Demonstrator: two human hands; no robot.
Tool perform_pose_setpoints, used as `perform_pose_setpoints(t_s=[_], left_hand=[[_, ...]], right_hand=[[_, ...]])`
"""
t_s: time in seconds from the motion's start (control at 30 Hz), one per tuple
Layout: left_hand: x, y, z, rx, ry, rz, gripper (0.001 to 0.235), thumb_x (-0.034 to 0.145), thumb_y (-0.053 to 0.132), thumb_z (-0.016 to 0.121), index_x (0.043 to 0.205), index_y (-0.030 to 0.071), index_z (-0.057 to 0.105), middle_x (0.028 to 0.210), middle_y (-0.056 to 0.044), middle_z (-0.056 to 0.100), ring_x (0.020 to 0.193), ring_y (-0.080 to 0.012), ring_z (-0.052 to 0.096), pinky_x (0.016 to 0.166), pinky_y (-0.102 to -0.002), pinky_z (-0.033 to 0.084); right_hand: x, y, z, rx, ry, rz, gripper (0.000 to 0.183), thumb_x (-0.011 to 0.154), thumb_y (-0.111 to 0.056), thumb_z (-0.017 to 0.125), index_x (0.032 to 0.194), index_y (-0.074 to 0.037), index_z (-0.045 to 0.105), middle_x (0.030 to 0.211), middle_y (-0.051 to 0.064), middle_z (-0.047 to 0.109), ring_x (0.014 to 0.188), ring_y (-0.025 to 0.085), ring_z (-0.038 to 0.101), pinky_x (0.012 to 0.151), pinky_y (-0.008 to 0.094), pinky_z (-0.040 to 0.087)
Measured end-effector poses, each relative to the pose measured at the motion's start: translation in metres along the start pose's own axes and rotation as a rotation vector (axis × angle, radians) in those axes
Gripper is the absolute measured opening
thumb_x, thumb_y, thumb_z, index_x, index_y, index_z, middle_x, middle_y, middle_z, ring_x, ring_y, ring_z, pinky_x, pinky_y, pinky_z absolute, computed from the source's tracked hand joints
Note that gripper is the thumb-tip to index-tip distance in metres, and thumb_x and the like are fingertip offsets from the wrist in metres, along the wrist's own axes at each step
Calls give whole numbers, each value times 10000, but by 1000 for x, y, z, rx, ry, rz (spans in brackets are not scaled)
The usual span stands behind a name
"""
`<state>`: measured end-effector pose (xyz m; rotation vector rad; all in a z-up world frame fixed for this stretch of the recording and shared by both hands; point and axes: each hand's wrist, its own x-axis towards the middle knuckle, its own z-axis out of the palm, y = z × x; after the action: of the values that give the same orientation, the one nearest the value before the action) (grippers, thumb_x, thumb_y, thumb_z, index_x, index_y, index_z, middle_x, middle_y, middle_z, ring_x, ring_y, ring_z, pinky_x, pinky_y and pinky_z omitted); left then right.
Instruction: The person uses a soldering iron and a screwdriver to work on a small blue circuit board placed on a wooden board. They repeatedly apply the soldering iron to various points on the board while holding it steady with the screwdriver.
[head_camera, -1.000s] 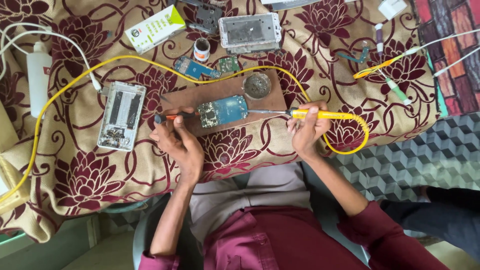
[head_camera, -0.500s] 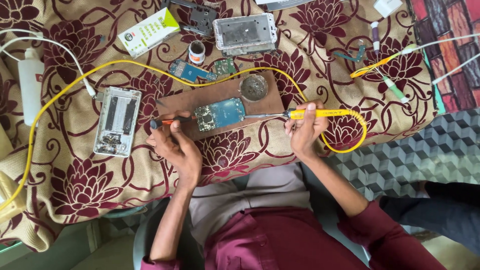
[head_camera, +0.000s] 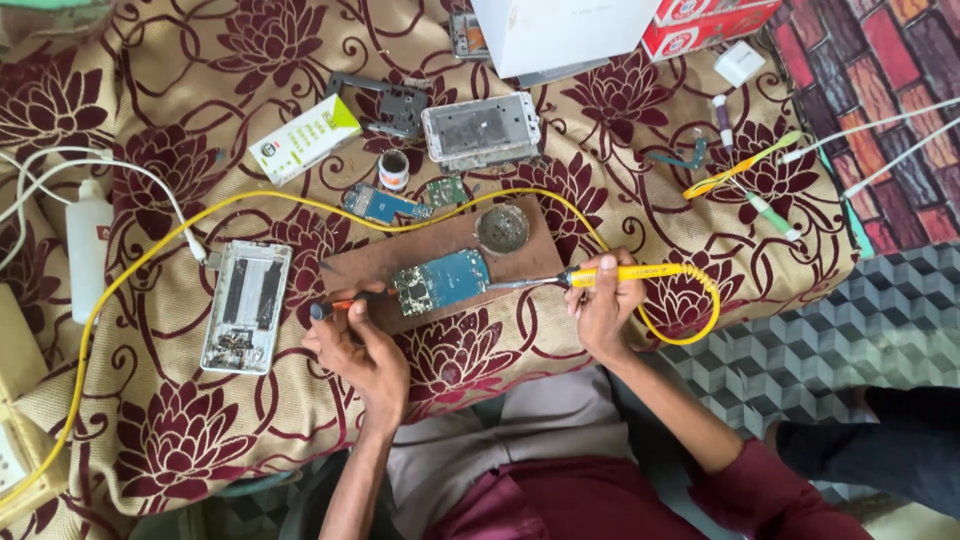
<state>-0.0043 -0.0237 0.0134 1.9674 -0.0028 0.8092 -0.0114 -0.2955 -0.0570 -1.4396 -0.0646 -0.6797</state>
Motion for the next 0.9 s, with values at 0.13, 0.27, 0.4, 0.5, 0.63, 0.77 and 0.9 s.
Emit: perform_pose_setpoints(t_s=[0.13,0.27,0.4,0.5,0.63,0.77,0.9], left_hand=[[-1,3,-1,47,14,51,146,1155,163,482,1108,48,559,1013,-26,761,797,-136,509,893,-344,301],[0,5,-4,32,-9,28,117,1137,139,490,1106,58,569,1010,-31,761,803,-142,510,871,-337,312],[-3,2,-2,-14,-20,-52,117,1129,126,483,1120,44,565,999,-43,761,736,-127,500,798,-317,332],[-4,2,-4,-145,-37,-43,131,1161,136,468,1172,31,545,1052,-53,737,838,-137,577,834,-294,398],[-1,6,-5,-127,-53,-36,97,1155,114,492,1138,27,530,1034,-59,743,863,-139,623,897,-318,387],[-1,7,-7,-44,-61,-16,94,1129,89,492,1101,27,557,1028,-76,756,863,-148,545,902,-338,328],[-3,6,-4,-102,-50,-36,93,1133,89,485,1115,33,556,1026,-60,753,909,-138,521,924,-344,307]], right_hand=[[4,3,0,-9,-2,-10,343,1133,-272,442,929,-16,543,595,39,539,416,86,554,303,217,443],[-1,-5,1,-35,-3,26,322,1131,-244,453,919,-14,528,600,45,543,429,87,555,325,217,426],[-1,-16,-1,-110,-36,-26,289,1134,-204,485,909,-23,484,621,42,549,485,82,560,423,232,445],[10,-29,1,-73,-151,-102,277,1122,-169,518,883,-34,487,645,38,589,523,72,569,468,238,487],[33,-53,13,-359,-253,-161,274,1057,-81,591,811,-51,473,707,72,657,556,91,591,484,245,454],[40,-78,30,-563,-325,-246,277,1011,-39,635,788,-55,473,652,35,614,552,83,588,510,273,439],[40,-83,41,-840,-219,-623,275,1000,-17,661,843,39,442,644,50,529,540,143,477,564,374,362]])
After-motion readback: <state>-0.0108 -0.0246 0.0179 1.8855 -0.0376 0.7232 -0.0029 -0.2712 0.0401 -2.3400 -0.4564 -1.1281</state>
